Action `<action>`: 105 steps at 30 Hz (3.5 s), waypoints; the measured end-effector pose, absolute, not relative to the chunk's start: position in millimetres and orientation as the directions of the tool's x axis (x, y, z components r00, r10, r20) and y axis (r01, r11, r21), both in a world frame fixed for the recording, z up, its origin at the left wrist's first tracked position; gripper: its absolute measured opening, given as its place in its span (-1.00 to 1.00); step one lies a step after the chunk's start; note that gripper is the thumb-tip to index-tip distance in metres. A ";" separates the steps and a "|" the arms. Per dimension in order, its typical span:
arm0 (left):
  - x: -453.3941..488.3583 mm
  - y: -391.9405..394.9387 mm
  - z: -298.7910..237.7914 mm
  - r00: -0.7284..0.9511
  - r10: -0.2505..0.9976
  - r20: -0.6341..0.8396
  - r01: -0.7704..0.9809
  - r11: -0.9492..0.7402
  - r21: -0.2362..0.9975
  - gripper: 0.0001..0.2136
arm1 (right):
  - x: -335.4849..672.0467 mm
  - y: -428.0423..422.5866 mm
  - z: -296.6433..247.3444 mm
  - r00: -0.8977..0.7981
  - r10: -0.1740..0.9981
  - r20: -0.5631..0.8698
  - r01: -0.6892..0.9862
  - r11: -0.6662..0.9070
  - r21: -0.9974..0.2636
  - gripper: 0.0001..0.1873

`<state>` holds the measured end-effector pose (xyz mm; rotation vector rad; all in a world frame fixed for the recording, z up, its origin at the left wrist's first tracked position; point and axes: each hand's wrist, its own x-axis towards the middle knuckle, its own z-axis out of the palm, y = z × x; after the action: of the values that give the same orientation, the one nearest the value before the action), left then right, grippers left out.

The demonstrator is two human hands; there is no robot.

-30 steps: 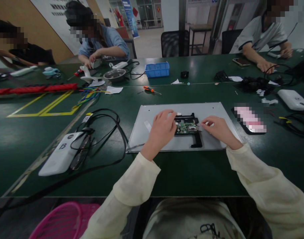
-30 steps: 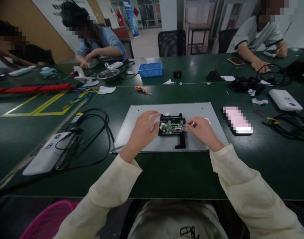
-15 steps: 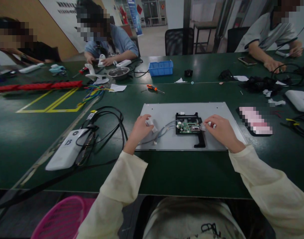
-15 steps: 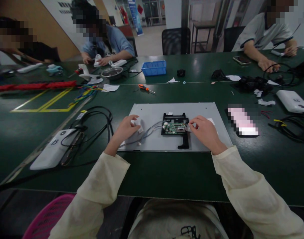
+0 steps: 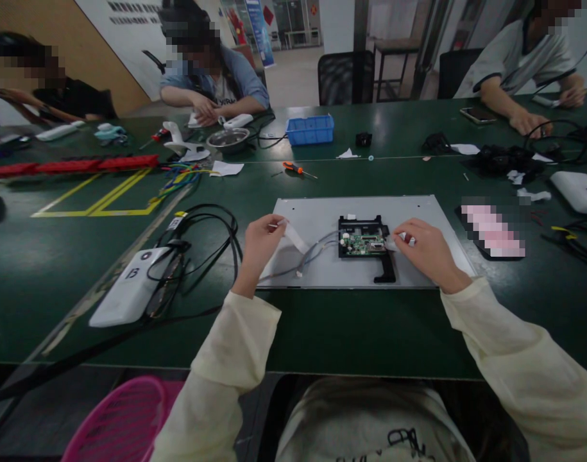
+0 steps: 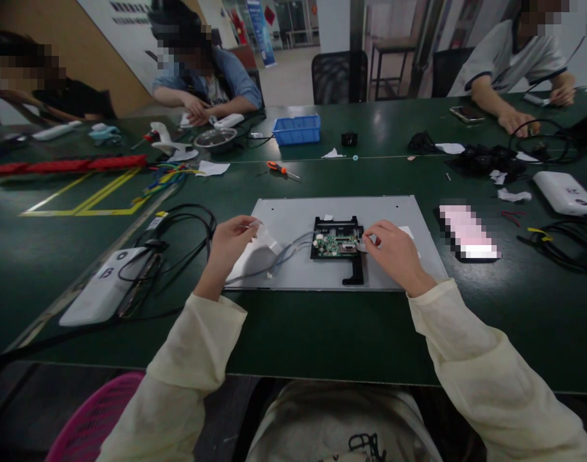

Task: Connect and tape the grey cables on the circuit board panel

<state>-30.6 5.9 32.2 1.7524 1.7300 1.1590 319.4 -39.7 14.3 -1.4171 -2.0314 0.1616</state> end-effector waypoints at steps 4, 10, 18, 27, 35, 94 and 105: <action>-21.7 -0.8 42.6 -0.093 0.968 0.235 0.318 -0.195 0.928 -0.78 | 316.3 -42.2 17.6 -0.167 0.859 0.484 0.780 0.416 -0.468 -0.84; -12.3 -11.0 45.1 0.075 0.990 0.120 0.469 -0.141 0.872 -0.76 | 309.4 -46.2 20.3 -0.202 0.846 0.494 0.765 0.451 -0.460 -0.83; -13.3 -12.7 34.5 0.135 0.984 0.113 0.735 -0.176 0.654 -0.83 | 303.1 -49.1 18.0 -0.275 0.812 0.514 0.750 0.516 -0.413 -0.80; -3.4 -22.8 34.5 0.143 0.912 0.386 0.821 -0.326 0.468 -0.80 | 313.5 -44.5 22.8 -0.207 0.815 0.541 0.782 0.470 -0.409 -0.80; 10.8 -29.7 27.2 0.436 0.880 0.186 0.850 -0.471 0.235 -0.97 | 319.3 -38.0 15.0 -0.195 0.804 0.561 0.784 0.472 -0.404 -0.84; 9.4 -47.5 30.1 0.102 0.742 0.663 0.840 -0.422 0.342 -0.88 | 326.2 -36.4 9.6 -0.208 0.770 0.603 0.754 0.519 -0.402 -0.83; 10.4 -48.2 31.2 0.122 0.754 0.645 0.837 -0.428 0.341 -0.83 | 330.5 -32.8 7.0 -0.218 0.780 0.587 0.770 0.507 -0.388 -0.84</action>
<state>10.4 -48.2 31.2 2.4295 1.7309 1.2821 330.5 -32.8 7.0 -1.2676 -1.9919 0.0175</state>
